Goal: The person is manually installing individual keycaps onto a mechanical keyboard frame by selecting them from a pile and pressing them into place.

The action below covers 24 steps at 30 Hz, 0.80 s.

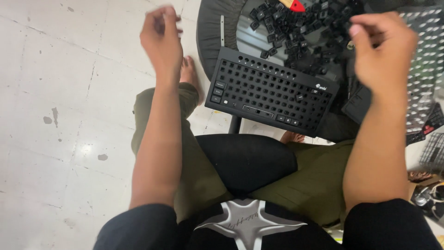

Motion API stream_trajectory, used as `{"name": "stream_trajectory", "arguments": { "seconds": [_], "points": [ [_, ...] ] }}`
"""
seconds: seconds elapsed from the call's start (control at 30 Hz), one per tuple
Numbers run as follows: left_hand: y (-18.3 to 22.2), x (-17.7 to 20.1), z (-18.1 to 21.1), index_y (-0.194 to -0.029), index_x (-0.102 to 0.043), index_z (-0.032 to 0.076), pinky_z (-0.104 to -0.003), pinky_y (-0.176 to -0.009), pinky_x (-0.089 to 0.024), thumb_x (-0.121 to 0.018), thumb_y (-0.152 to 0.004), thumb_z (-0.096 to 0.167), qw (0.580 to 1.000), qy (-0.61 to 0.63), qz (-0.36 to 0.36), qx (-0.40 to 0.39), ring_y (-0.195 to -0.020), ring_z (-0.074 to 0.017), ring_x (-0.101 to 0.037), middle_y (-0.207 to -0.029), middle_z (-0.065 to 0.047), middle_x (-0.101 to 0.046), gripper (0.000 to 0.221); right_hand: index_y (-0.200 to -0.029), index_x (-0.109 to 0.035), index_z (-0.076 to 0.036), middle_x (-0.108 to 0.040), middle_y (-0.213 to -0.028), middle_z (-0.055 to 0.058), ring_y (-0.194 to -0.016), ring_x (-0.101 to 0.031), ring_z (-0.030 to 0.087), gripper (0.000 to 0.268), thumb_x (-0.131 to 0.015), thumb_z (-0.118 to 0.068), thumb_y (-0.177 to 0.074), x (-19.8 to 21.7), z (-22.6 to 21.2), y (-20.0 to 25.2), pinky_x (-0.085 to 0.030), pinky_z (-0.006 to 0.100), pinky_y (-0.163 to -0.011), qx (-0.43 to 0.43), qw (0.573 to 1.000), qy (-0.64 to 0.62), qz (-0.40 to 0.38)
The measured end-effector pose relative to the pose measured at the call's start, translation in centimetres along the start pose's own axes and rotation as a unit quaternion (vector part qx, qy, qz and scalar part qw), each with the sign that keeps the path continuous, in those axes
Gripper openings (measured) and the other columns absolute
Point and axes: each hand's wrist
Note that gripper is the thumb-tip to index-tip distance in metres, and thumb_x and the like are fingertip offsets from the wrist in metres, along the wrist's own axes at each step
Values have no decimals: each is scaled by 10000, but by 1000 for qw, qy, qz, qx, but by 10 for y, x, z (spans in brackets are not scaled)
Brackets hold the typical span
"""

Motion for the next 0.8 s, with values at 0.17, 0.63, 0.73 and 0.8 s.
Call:
{"name": "stream_trajectory", "arguments": {
  "seconds": [0.17, 0.63, 0.73, 0.8],
  "points": [
    [-26, -12, -21, -874, -641, 80, -267, -599, -536, -595, -890, 327, 999, 21, 44, 3, -644, -135, -628, -779, -47, -707, 251, -1392, -768, 163, -645, -1265, 243, -1063, -628, 303, 122, -717, 173, -1281, 7, 19, 9, -500, 377, -886, -2, 1000, 6, 6],
    [-75, -54, -49, -826, -511, 96, -294, -604, -422, -623, -955, 242, 994, -62, -12, -89, -670, -135, -459, -738, -17, -548, 225, -1309, -796, 129, -694, -1155, 233, -1021, -711, 330, 175, -763, 74, -1146, -19, 25, -7, -570, 403, -924, 23, 994, 64, -85],
    [-76, -62, -53, -816, -483, 100, -299, -605, -397, -629, -970, 223, 991, -65, -29, -109, -675, -134, -423, -729, -10, -515, 245, -1335, -770, 119, -659, -1194, 231, -1076, -638, 352, 227, -744, 51, -1121, -27, 16, -14, -548, 411, -899, 15, 994, 45, -101],
    [-74, -67, -53, -809, -465, 103, -303, -606, -381, -632, -979, 211, 990, -62, -33, -122, -679, -133, -399, -723, -4, -492, 262, -1313, -765, 95, -657, -1174, 219, -1028, -638, 338, 217, -728, 49, -1104, -27, 9, -16, -531, 409, -890, 11, 994, 47, -97]
  ]
}}
Point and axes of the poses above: each hand's wrist, its own y-axis away from the middle knuckle, its own x-axis out of the back of the hand, z = x × y
